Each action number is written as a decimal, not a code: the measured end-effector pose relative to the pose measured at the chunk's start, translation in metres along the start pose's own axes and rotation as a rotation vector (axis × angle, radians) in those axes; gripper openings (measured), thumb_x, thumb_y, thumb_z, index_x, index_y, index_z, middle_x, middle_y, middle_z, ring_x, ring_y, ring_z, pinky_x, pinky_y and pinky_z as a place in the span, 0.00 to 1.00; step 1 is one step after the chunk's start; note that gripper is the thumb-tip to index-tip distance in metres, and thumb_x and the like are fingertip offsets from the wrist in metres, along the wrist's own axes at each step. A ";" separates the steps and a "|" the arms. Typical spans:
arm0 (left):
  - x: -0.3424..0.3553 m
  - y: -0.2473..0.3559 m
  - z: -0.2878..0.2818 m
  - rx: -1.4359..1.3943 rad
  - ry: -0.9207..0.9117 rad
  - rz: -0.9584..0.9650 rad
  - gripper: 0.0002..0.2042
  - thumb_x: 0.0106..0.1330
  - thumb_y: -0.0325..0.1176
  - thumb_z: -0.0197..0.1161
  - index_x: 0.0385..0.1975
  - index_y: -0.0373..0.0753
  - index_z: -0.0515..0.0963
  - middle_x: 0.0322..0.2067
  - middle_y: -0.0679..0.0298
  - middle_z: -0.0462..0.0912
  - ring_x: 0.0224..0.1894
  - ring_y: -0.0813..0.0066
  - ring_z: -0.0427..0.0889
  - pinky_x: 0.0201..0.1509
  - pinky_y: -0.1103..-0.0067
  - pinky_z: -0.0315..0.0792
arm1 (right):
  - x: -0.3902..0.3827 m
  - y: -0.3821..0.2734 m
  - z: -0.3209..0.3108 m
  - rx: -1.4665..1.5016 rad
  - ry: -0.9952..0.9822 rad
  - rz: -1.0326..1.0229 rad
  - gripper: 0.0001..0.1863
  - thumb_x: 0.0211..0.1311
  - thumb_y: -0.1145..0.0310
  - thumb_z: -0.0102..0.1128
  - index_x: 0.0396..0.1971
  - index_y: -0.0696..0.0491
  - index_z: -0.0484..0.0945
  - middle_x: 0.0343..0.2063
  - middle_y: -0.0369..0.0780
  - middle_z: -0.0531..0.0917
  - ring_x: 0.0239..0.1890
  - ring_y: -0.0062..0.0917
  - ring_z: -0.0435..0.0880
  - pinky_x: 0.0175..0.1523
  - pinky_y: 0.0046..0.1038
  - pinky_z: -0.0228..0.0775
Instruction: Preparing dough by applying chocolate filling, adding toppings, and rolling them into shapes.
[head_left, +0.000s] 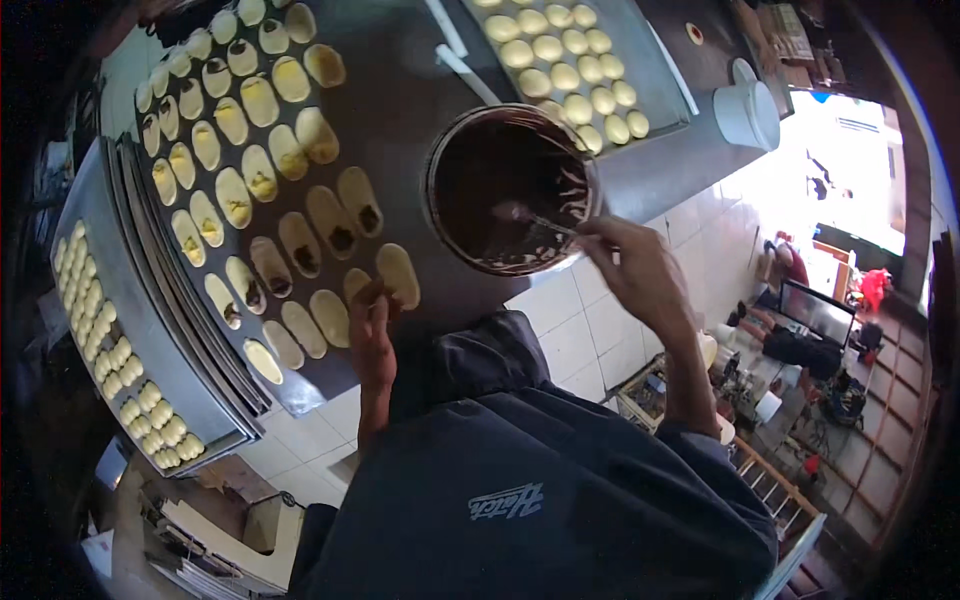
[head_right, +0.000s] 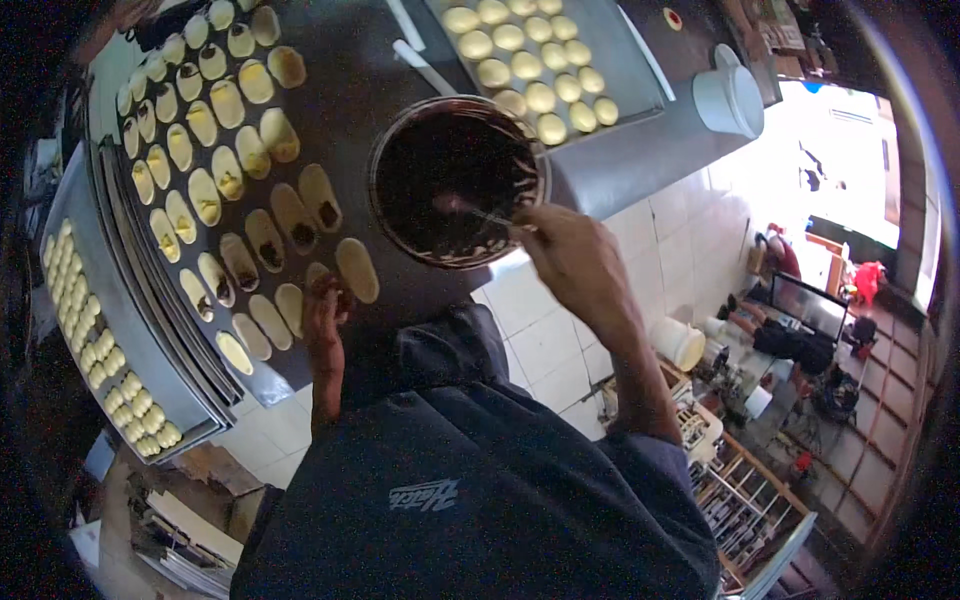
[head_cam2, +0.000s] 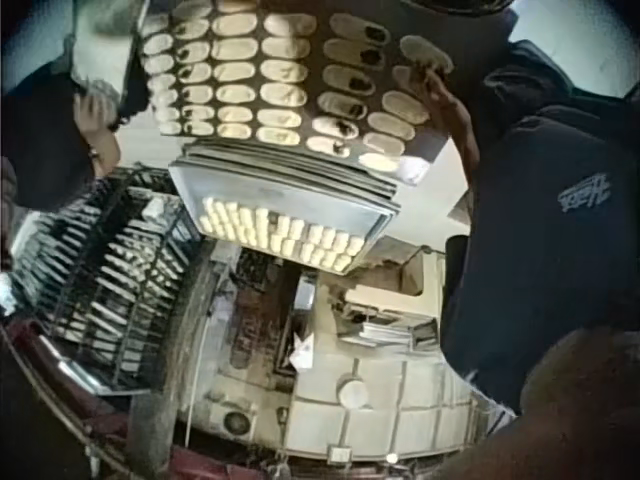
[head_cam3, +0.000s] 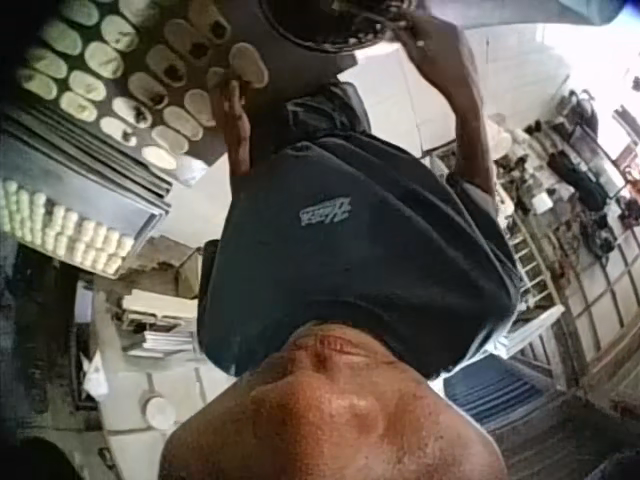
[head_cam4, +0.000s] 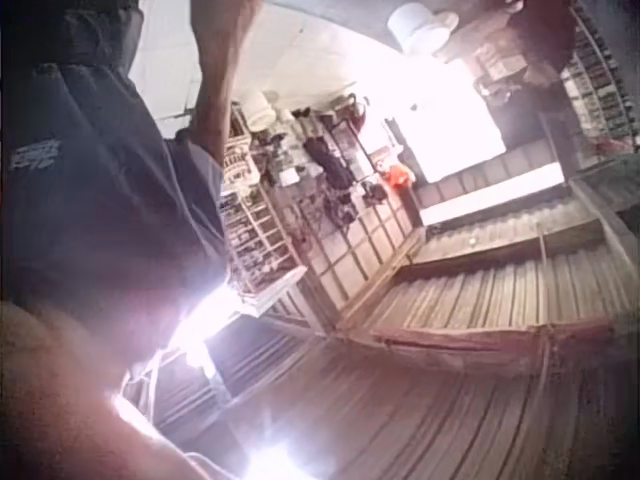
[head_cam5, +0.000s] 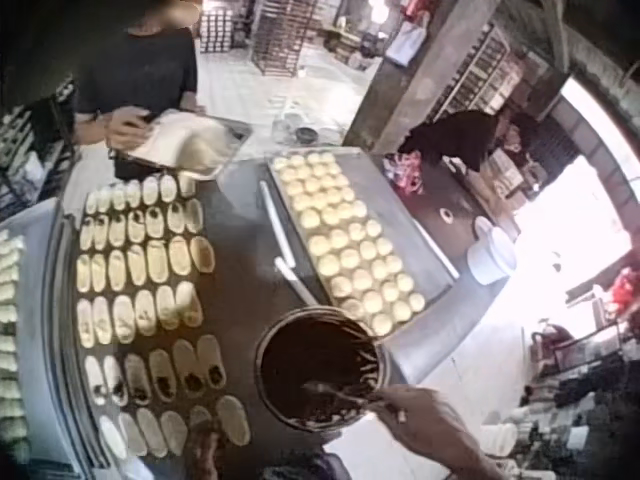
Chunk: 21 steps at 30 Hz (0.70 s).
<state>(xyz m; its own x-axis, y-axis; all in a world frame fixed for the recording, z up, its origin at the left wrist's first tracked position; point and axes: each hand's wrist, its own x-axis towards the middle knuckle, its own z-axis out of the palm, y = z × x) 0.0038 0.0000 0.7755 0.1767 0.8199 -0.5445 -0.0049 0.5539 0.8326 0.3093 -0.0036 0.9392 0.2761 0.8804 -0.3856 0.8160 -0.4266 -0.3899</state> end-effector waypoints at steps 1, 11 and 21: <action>0.000 0.003 0.022 -0.079 -0.059 0.022 0.16 0.72 0.35 0.47 0.56 0.35 0.67 0.45 0.61 0.74 0.43 0.73 0.77 0.50 0.80 0.71 | 0.005 0.011 0.007 0.011 -0.003 0.001 0.09 0.60 0.70 0.57 0.39 0.54 0.80 0.28 0.38 0.80 0.24 0.24 0.76 0.31 0.25 0.66; -0.026 -0.006 0.110 -0.196 -0.015 -0.018 0.20 0.71 0.34 0.45 0.61 0.37 0.65 0.48 0.60 0.78 0.47 0.72 0.79 0.50 0.80 0.70 | 0.060 0.034 0.042 -0.398 -0.445 -0.458 0.08 0.50 0.71 0.54 0.26 0.60 0.79 0.27 0.46 0.82 0.25 0.42 0.81 0.31 0.36 0.73; -0.034 -0.011 0.107 -0.241 0.139 0.008 0.20 0.71 0.34 0.45 0.62 0.38 0.64 0.48 0.60 0.78 0.47 0.73 0.79 0.48 0.80 0.70 | 0.044 0.061 -0.031 0.316 -0.733 -0.267 0.14 0.63 0.61 0.56 0.39 0.55 0.83 0.22 0.38 0.81 0.20 0.22 0.72 0.26 0.24 0.62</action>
<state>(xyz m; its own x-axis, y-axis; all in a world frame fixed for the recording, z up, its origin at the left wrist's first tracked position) 0.1036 -0.0498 0.7958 0.0388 0.8270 -0.5609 -0.2427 0.5523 0.7975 0.3873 0.0152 0.9242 -0.3947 0.6492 -0.6501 0.5962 -0.3574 -0.7189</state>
